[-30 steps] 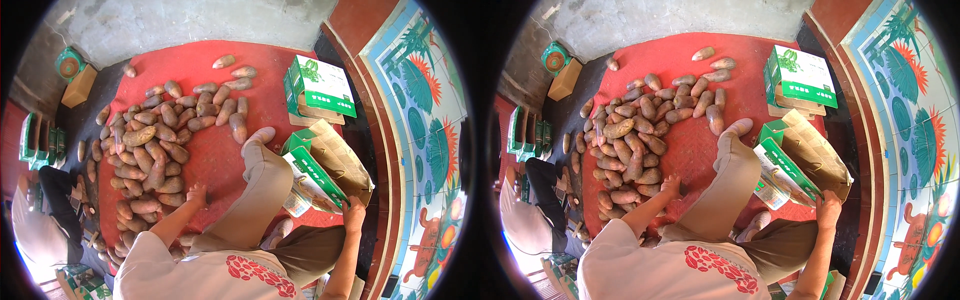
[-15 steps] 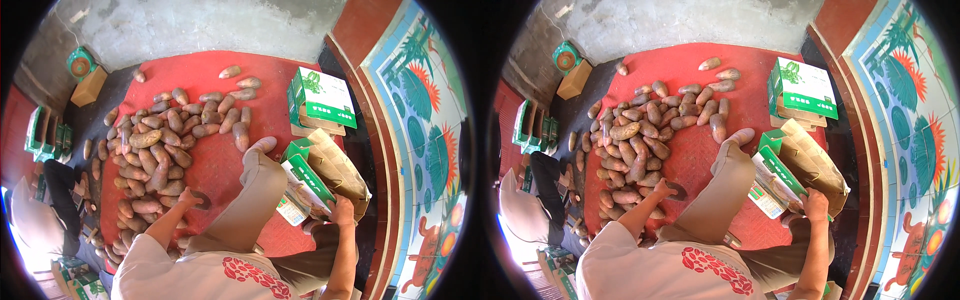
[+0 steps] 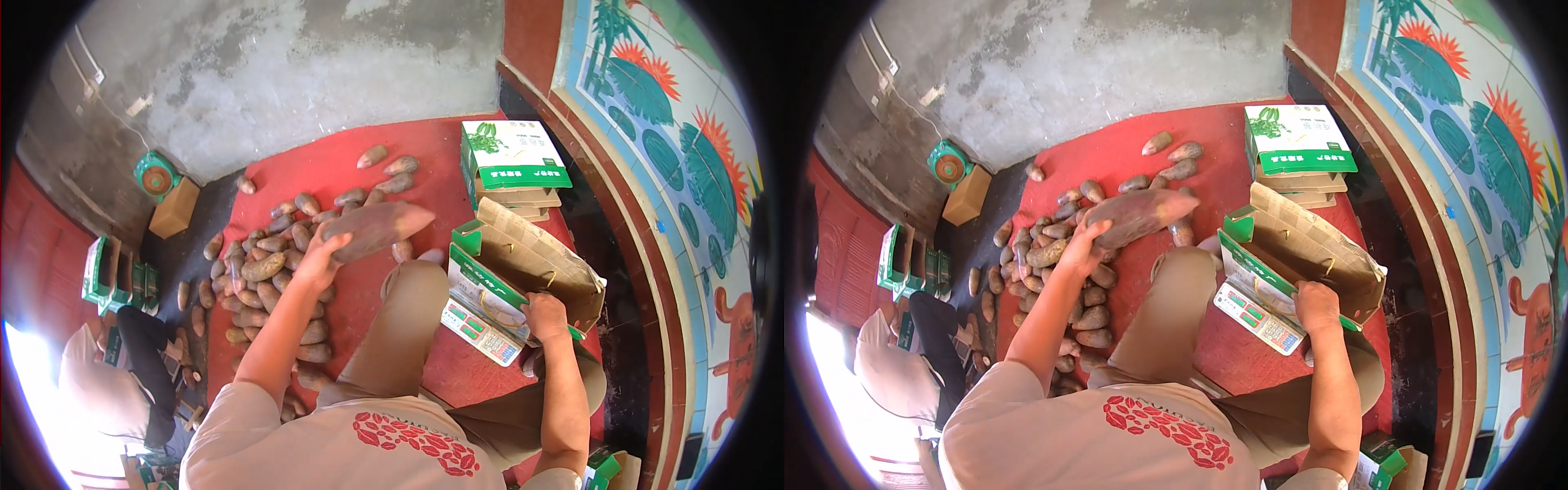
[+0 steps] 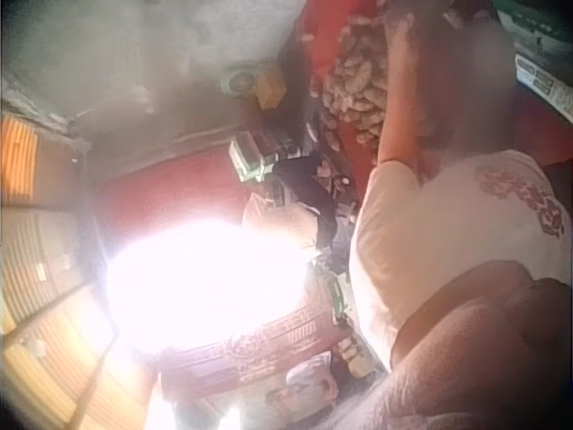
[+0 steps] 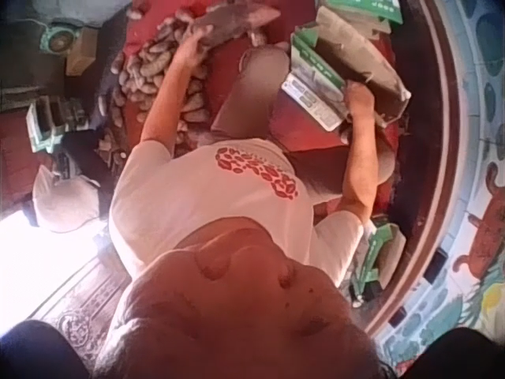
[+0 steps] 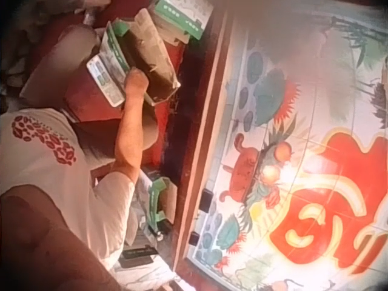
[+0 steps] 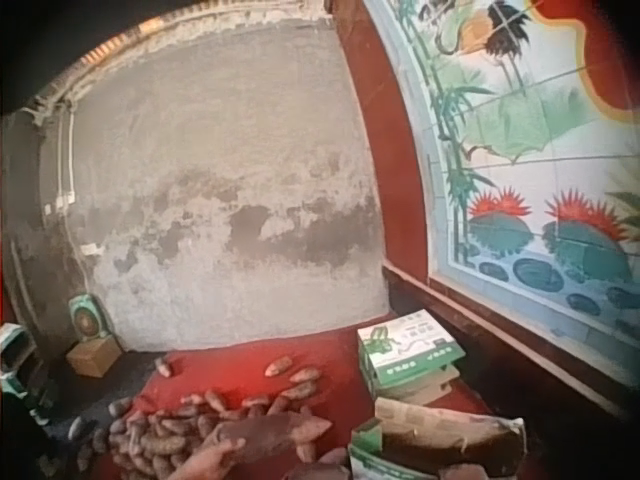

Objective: The recorder picks up sweet potatoes from a pile on the floor and places them into a cardboard box for packaging.

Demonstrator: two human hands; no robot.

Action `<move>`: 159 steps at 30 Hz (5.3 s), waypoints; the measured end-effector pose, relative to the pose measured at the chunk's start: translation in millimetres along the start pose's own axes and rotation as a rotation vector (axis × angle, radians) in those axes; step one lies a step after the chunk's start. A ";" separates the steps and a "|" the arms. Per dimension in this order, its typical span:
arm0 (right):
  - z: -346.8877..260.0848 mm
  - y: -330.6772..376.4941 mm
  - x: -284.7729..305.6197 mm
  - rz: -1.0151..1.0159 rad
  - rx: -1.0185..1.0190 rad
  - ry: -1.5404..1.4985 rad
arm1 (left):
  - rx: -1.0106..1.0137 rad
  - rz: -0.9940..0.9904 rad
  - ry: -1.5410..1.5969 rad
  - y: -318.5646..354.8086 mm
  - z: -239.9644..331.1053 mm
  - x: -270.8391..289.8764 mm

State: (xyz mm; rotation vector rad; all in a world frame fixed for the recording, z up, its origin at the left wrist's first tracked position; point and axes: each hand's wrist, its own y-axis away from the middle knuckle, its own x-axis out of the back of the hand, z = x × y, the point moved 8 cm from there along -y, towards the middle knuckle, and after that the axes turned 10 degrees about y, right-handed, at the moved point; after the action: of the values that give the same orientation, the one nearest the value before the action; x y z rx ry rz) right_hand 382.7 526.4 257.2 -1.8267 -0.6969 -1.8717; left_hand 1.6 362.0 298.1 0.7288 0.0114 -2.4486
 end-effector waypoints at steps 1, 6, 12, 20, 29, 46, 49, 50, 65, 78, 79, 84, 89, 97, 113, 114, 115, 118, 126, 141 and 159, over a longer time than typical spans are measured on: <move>-0.5 -1.4 -1.8 -0.008 0.006 0.006 | -0.015 -0.055 0.002 -4.2 2.8 -27.1; -1.3 1.5 -1.0 0.012 0.014 0.056 | -0.031 -0.271 -0.237 -18.0 -31.1 -147.5; -3.3 2.5 -1.1 0.029 0.018 0.069 | -0.119 -0.435 -0.755 -35.2 -108.1 -236.9; -8.8 -4.0 -3.7 0.044 0.035 0.125 | -0.086 -0.619 -1.219 -43.5 -192.6 -259.3; -11.4 -10.4 -3.1 0.012 0.038 0.171 | -0.074 -0.721 -1.261 -35.5 -206.5 -259.3; 4.4 -20.4 -3.1 -0.106 -0.042 0.103 | 0.163 -0.295 0.559 -100.3 -71.0 -156.9; 0.7 -17.1 1.9 -0.137 -0.034 0.069 | 0.187 -0.088 0.673 -115.5 -69.0 -80.4; -0.2 -17.5 2.6 -0.149 -0.022 0.064 | 0.195 -0.005 0.715 -119.4 -69.9 -56.7; 1.0 -15.9 5.2 -0.161 0.031 0.043 | -0.048 0.234 0.686 -162.3 12.4 40.0; 5.6 -18.2 3.4 -0.127 0.014 0.059 | -0.497 -0.437 0.558 -111.2 246.9 -108.8; 5.1 -17.4 5.6 -0.128 0.010 0.060 | -0.516 -0.521 0.516 -95.0 241.2 -116.8; 2.8 -18.3 1.5 -0.177 0.011 0.064 | -0.152 -0.426 0.356 -99.2 129.6 -39.0; 3.5 -14.6 3.5 -0.148 0.006 0.078 | 0.312 -0.033 -0.400 -80.3 -52.1 103.4; 0.7 -17.1 5.5 -0.205 -0.012 0.075 | 0.861 -0.288 -1.742 78.4 -238.0 278.1; 2.0 -21.2 7.4 -0.130 -0.014 0.026 | 0.281 0.126 0.687 -14.2 -83.7 212.0; 4.6 -20.7 7.1 -0.140 -0.028 0.011 | 0.129 0.125 0.562 -26.4 -37.5 187.7; 3.0 -22.5 6.5 -0.148 -0.018 0.002 | 0.211 -0.441 1.096 -34.6 4.2 166.6; 8.6 -21.8 3.7 -0.184 -0.032 0.005 | -0.126 0.015 0.487 -59.6 75.6 153.5; 3.2 -18.7 10.8 -0.158 -0.049 0.024 | 0.383 0.342 -0.459 -33.9 -58.6 252.4; 10.1 -21.2 4.5 -0.168 -0.095 0.001 | 0.940 -0.540 -1.856 199.2 -295.0 312.5; 2.8 -21.2 9.3 -0.152 -0.176 -0.013 | 0.924 -0.667 -2.039 198.6 -335.3 362.5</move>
State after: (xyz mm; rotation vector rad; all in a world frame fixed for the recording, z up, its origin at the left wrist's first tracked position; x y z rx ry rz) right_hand 371.4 545.1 265.3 -1.9435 -0.7129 -2.0787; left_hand 26.8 60.7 -140.0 -1.9374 -1.8158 -2.4198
